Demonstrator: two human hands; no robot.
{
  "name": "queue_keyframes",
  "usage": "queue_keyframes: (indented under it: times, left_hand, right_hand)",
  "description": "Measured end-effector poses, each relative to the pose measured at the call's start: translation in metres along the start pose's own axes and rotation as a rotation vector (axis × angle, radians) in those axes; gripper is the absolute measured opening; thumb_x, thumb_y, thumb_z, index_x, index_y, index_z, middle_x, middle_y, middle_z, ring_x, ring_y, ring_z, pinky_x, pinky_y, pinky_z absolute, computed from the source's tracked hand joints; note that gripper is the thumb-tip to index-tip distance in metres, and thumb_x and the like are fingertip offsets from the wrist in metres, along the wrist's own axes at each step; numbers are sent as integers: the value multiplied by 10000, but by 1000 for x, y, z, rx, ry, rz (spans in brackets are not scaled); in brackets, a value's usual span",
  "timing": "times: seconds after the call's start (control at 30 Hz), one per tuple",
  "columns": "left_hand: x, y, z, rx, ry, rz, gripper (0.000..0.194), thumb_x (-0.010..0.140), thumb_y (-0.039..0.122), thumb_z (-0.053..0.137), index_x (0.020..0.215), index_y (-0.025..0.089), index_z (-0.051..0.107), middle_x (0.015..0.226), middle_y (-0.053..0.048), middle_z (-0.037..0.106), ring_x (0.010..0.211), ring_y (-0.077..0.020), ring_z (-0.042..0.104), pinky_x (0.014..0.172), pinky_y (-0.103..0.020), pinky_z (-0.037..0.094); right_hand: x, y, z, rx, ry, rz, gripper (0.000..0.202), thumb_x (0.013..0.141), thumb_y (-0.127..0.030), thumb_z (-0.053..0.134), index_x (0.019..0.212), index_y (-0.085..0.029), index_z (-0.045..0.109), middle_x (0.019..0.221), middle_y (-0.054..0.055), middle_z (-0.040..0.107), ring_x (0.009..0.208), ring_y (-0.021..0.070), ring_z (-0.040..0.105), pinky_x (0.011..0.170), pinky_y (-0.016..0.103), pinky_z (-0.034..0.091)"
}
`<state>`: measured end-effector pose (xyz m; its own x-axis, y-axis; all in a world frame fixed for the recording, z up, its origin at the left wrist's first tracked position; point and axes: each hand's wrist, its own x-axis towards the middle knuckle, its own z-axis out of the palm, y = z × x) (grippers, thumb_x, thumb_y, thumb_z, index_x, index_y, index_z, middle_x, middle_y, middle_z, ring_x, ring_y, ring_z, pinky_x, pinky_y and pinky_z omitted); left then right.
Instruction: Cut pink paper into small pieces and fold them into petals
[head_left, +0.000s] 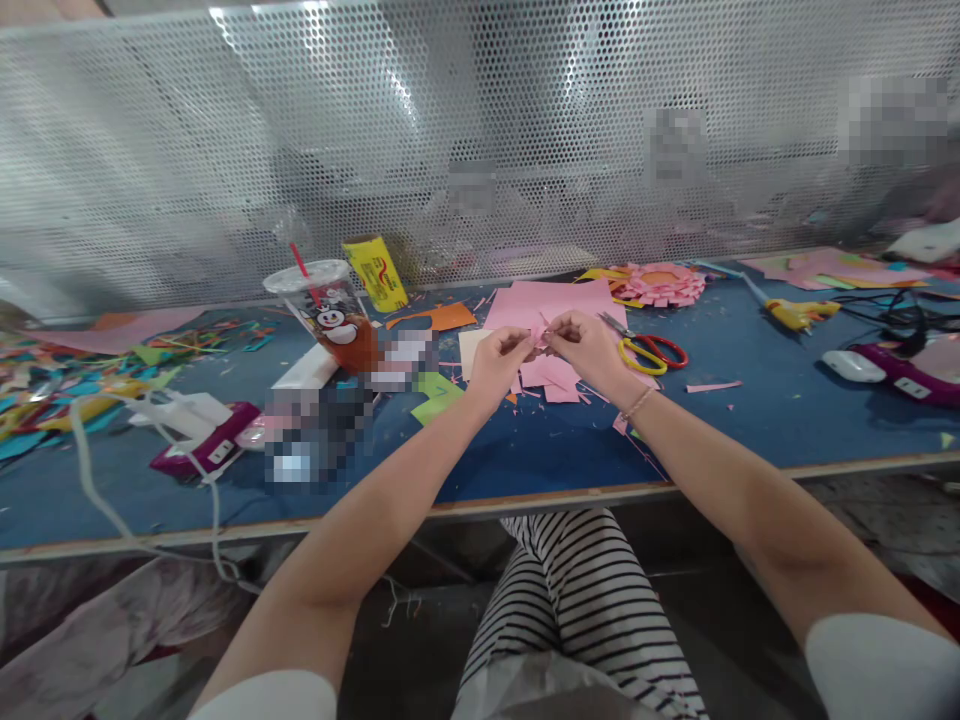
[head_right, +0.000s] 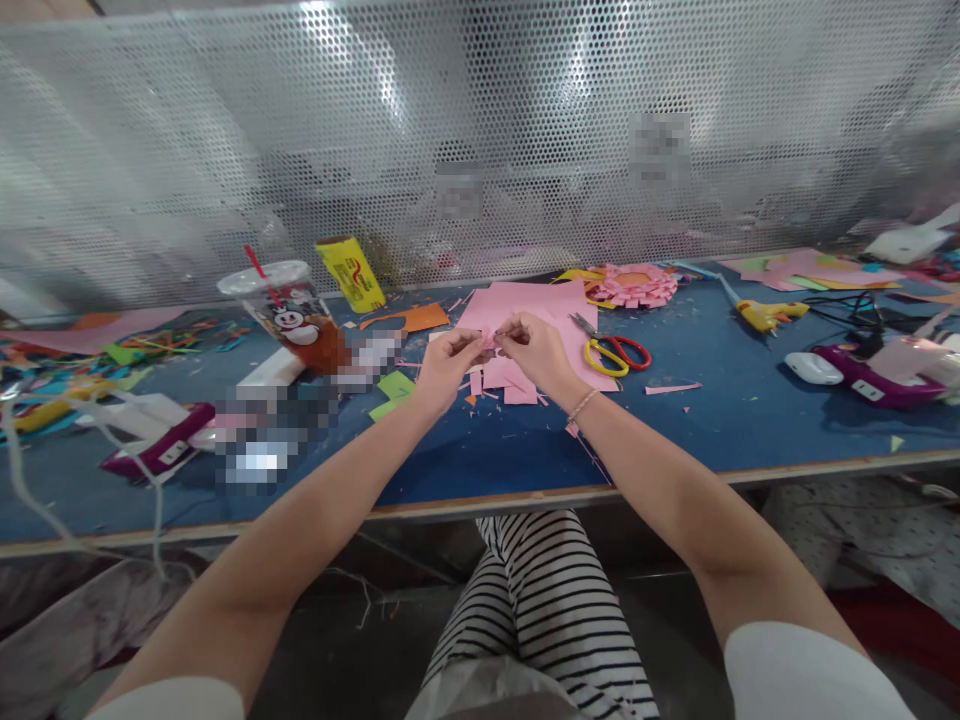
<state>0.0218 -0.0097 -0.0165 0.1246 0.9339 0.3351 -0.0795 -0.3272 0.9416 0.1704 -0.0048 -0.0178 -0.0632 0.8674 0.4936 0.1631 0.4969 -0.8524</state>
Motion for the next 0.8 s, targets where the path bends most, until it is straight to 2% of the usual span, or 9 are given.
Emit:
queue_keyframes:
  times: [0.13, 0.3, 0.5, 0.63, 0.8]
  left_hand:
    - [-1, -1, 0, 8, -44, -23, 220, 669, 331, 646, 752, 136, 585, 691, -31, 635, 643, -120, 614, 716, -305, 498]
    - [-2, 0, 0, -7, -43, -41, 236, 656, 332, 666, 746, 135, 573, 660, -24, 632, 633, -123, 620, 694, -297, 502]
    - [-3, 3, 0, 46, -64, 21, 230, 617, 279, 697, 755, 133, 586, 677, -29, 640, 634, -120, 612, 693, -289, 493]
    - [-3, 2, 0, 65, -82, 51, 194, 638, 276, 674, 757, 137, 608, 674, -28, 644, 628, -113, 601, 687, -276, 486]
    - [-3, -1, 0, 13, -86, 9, 217, 660, 325, 655, 756, 136, 608, 681, -34, 653, 639, -119, 609, 706, -293, 489]
  right_hand:
    - [0, -2, -1, -12, 10, -17, 130, 688, -278, 605, 743, -180, 540, 699, 9, 596, 637, 122, 590, 607, 283, 516]
    - [0, -2, -1, -13, 14, 1, 123, 684, -273, 603, 737, -177, 547, 682, 12, 604, 603, 117, 582, 583, 279, 510]
    - [0, -6, -2, -16, 25, 23, 144, 706, -301, 598, 736, -171, 543, 634, 10, 603, 557, 114, 580, 547, 268, 490]
    - [-2, -8, -2, -2, 32, 21, 171, 718, -333, 594, 741, -171, 542, 647, 16, 607, 583, 121, 593, 556, 267, 492]
    - [-2, -6, 0, 41, 11, 4, 189, 712, -347, 598, 754, -177, 528, 701, 16, 612, 634, 124, 593, 598, 280, 503]
